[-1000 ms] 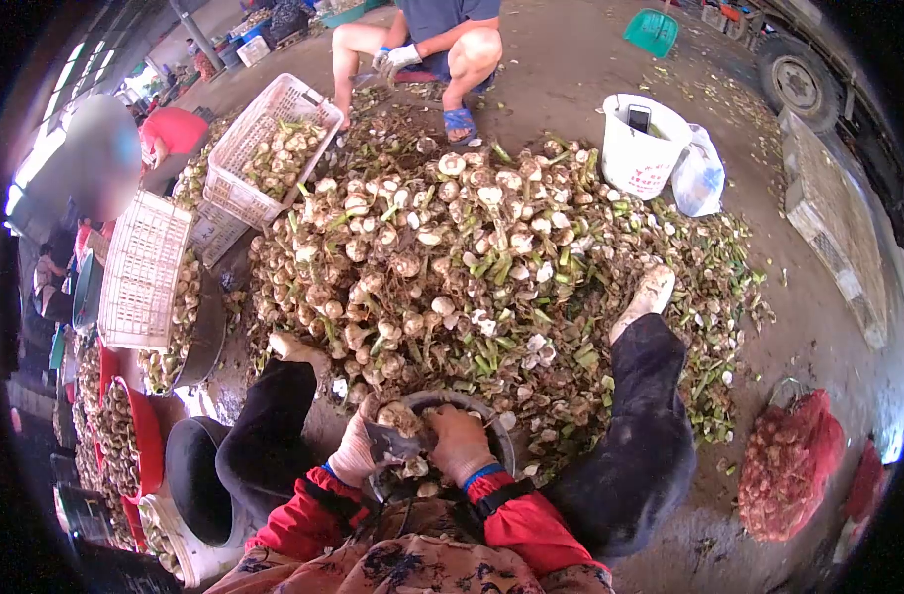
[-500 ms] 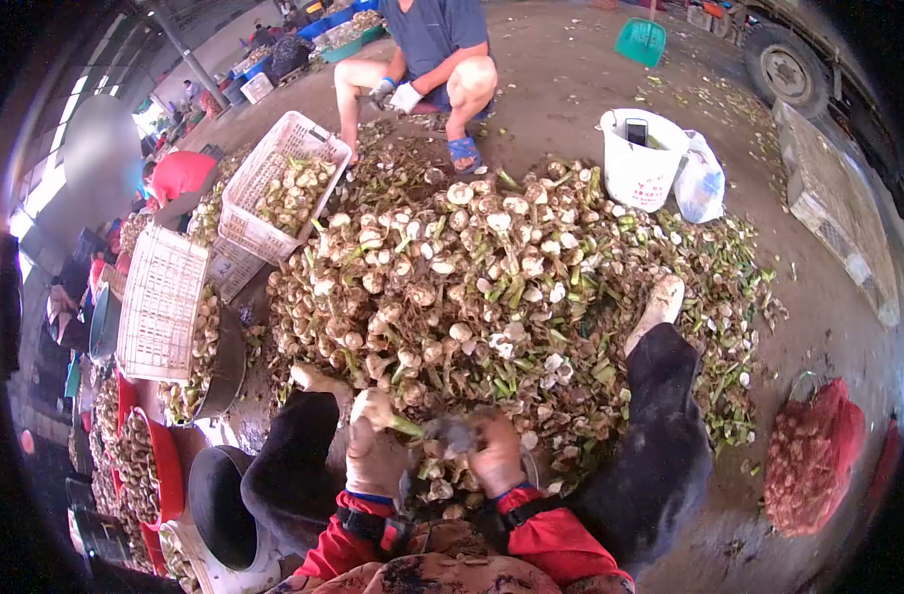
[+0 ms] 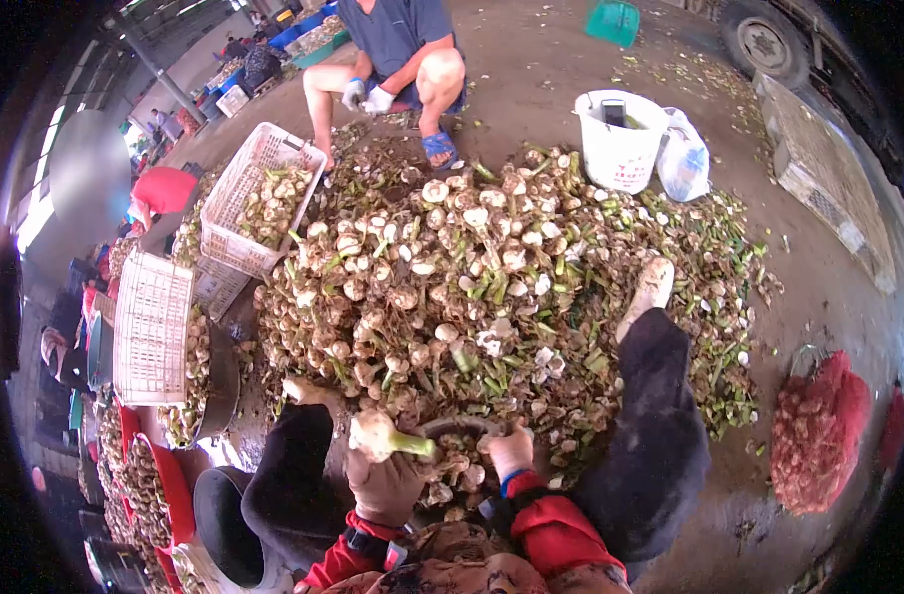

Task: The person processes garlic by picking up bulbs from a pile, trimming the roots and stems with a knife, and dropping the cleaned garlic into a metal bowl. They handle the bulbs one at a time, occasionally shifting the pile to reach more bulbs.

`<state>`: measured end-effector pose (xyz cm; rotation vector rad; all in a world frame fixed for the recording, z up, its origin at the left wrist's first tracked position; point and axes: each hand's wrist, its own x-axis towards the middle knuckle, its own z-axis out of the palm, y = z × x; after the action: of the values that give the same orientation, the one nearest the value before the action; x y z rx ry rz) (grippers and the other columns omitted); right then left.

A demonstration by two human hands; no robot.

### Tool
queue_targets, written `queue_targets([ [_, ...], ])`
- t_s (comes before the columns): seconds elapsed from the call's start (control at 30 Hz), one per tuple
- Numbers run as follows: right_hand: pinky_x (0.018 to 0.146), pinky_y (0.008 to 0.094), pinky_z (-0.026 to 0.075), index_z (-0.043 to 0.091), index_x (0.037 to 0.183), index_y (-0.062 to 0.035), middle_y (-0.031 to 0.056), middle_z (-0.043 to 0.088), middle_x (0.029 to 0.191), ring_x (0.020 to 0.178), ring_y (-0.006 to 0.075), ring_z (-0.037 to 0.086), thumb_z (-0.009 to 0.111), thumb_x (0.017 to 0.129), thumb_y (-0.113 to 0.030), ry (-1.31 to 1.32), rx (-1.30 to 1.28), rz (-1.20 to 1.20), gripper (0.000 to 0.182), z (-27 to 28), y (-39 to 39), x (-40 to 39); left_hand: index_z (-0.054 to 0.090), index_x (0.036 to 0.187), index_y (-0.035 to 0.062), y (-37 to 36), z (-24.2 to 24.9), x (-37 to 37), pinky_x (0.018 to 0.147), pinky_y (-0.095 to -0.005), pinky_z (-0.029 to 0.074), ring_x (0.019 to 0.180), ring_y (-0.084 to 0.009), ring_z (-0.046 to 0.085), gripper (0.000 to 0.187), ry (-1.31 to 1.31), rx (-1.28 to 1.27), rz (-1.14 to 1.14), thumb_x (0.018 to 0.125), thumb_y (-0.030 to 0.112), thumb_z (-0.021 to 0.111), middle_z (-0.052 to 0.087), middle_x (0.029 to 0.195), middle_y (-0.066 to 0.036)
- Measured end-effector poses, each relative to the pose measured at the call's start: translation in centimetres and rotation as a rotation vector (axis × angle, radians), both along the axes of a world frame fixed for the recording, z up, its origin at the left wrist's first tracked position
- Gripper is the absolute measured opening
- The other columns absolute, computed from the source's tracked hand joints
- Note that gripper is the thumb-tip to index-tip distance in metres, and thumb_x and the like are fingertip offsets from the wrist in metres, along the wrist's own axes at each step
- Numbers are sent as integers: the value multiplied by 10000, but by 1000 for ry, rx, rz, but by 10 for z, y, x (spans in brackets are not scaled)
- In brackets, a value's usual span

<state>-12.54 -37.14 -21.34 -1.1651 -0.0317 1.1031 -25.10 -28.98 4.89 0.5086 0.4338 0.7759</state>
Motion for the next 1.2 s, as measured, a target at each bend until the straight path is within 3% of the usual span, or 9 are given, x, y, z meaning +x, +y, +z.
queue_targets([
  [0.17,622,302,455,604,869,-29,32,594,733,679,140,558,687,695,-46,-223,-329,-77,193,98,13,20,425,1301,169,33,-122,-70,1064,-401,286,1194,-235,441,508,710,418,-565,847,340,577,487,1219,-75],
  [0.4,713,283,462,632,953,-37,36,656,837,768,149,595,716,717,-83,-346,-417,7,254,124,27,19,595,1137,133,130,-160,40,720,-382,509,844,-336,634,372,1284,1079,-50,796,278,625,664,873,-145],
  [0.6,437,255,417,596,942,-24,44,603,754,542,125,556,689,724,1,-101,-289,-58,239,114,35,20,594,980,83,190,-173,160,740,-401,498,889,-301,630,374,2048,1304,-664,741,369,618,653,946,-157],
  [0.67,720,269,480,618,957,-1,45,653,896,787,136,596,696,750,-21,-9,-323,-69,222,127,36,26,588,976,111,196,-201,168,718,-381,497,884,-285,633,338,2136,1393,-704,755,367,590,656,950,-122],
  [0.73,693,253,473,618,953,0,42,648,874,764,128,587,702,742,4,90,-278,-117,227,117,35,26,591,980,129,201,-216,168,722,-382,496,893,-287,630,316,2205,1380,-701,764,360,578,656,938,-115],
  [0.93,721,356,493,572,1022,6,104,624,929,807,222,589,556,868,-178,299,-119,-349,240,76,23,24,506,1190,42,171,-199,141,853,-337,482,1020,-270,602,578,1376,1015,-378,702,245,741,612,1122,-141],
  [1.03,714,366,505,563,1031,9,104,622,929,812,242,599,532,849,-101,256,-22,-485,216,60,14,28,463,1251,31,145,-190,172,869,-297,470,1045,-176,579,539,566,56,-426,775,123,700,592,1164,-92],
  [1.1,624,290,504,592,977,0,53,633,862,715,177,606,645,720,83,196,-104,-525,275,90,17,38,468,1242,36,137,-109,238,799,-273,490,892,-128,604,489,666,308,-611,812,135,678,622,1054,-69],
  [1.2,602,291,497,601,949,-18,57,632,842,692,171,602,696,701,52,235,-214,-484,274,114,13,46,607,838,67,138,-18,353,542,-233,405,576,-97,516,209,489,451,-615,855,275,612,538,641,24],
])
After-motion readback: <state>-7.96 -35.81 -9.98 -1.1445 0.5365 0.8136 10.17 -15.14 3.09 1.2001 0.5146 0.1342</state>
